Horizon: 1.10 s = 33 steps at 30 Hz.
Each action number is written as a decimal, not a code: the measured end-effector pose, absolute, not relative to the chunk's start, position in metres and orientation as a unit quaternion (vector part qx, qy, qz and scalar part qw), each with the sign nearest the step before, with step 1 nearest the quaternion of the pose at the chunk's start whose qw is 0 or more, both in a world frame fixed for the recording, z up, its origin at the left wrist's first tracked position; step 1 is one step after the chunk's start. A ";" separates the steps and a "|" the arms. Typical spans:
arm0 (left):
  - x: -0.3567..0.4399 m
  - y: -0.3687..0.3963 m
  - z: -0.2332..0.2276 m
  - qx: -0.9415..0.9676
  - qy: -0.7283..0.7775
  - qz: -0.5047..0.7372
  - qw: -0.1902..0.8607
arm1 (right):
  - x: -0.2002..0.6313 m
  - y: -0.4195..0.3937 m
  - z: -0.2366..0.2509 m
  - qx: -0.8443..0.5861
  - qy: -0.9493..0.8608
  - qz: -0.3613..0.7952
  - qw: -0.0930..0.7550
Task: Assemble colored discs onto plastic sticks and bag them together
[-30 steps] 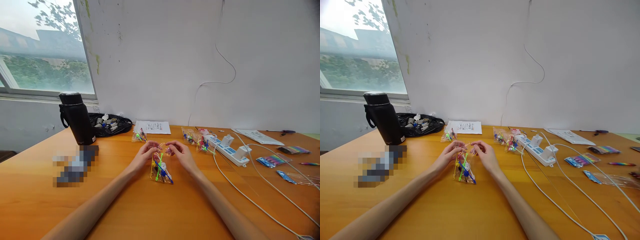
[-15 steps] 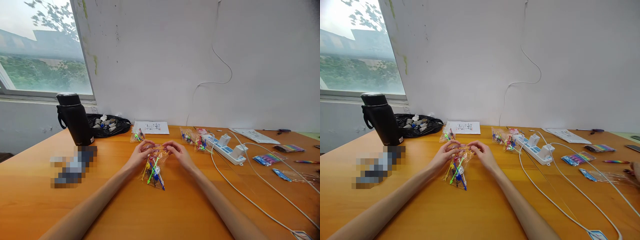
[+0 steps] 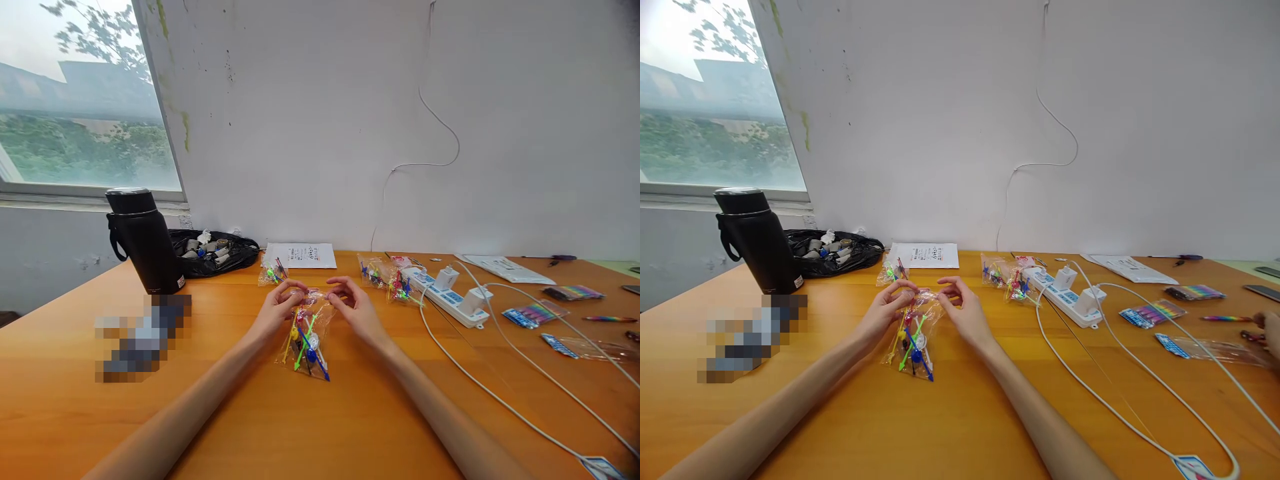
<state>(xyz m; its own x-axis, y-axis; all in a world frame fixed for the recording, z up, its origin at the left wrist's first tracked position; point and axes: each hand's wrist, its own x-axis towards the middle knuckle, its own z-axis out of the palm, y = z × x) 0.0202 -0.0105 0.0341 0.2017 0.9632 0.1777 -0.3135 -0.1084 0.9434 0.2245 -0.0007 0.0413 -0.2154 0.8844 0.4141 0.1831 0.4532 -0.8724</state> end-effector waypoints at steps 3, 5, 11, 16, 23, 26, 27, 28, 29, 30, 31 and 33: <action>0.018 -0.009 0.034 0.507 0.336 0.549 0.573 | 0.219 -0.002 0.035 -0.358 -0.659 0.468 0.467; 0.015 -0.007 0.034 0.504 0.344 0.562 0.558 | 0.212 -0.007 0.030 -0.326 -0.643 0.546 0.428; 0.006 -0.002 0.034 0.485 0.354 0.601 0.528 | 0.195 -0.023 0.016 -0.306 -0.631 0.617 0.358; 0.007 -0.004 0.036 0.468 0.346 0.611 0.537 | 0.196 -0.021 0.018 -0.337 -0.632 0.592 0.370; 0.012 0.003 0.034 0.438 0.330 0.623 0.558 | 0.201 -0.012 0.019 -0.366 -0.601 0.594 0.390; 0.010 0.010 0.025 0.412 0.353 0.647 0.536 | 0.208 0.001 0.014 -0.385 -0.562 0.592 0.431; 0.009 0.012 0.022 0.411 0.359 0.649 0.529 | 0.212 0.008 0.013 -0.397 -0.541 0.586 0.454; 0.008 0.013 0.019 0.414 0.365 0.647 0.526 | 0.217 0.014 0.011 -0.413 -0.520 0.574 0.479; 0.007 0.014 0.016 0.419 0.370 0.641 0.525 | 0.222 0.021 0.010 -0.433 -0.503 0.556 0.501; 0.006 0.014 0.014 0.424 0.376 0.633 0.527 | 0.227 0.028 0.009 -0.454 -0.493 0.528 0.521; 0.006 0.014 0.012 0.431 0.380 0.624 0.529 | 0.233 0.036 0.008 -0.476 -0.495 0.490 0.537; 0.007 0.013 0.011 0.448 0.386 0.609 0.529 | 0.243 0.049 0.005 -0.516 -0.525 0.389 0.554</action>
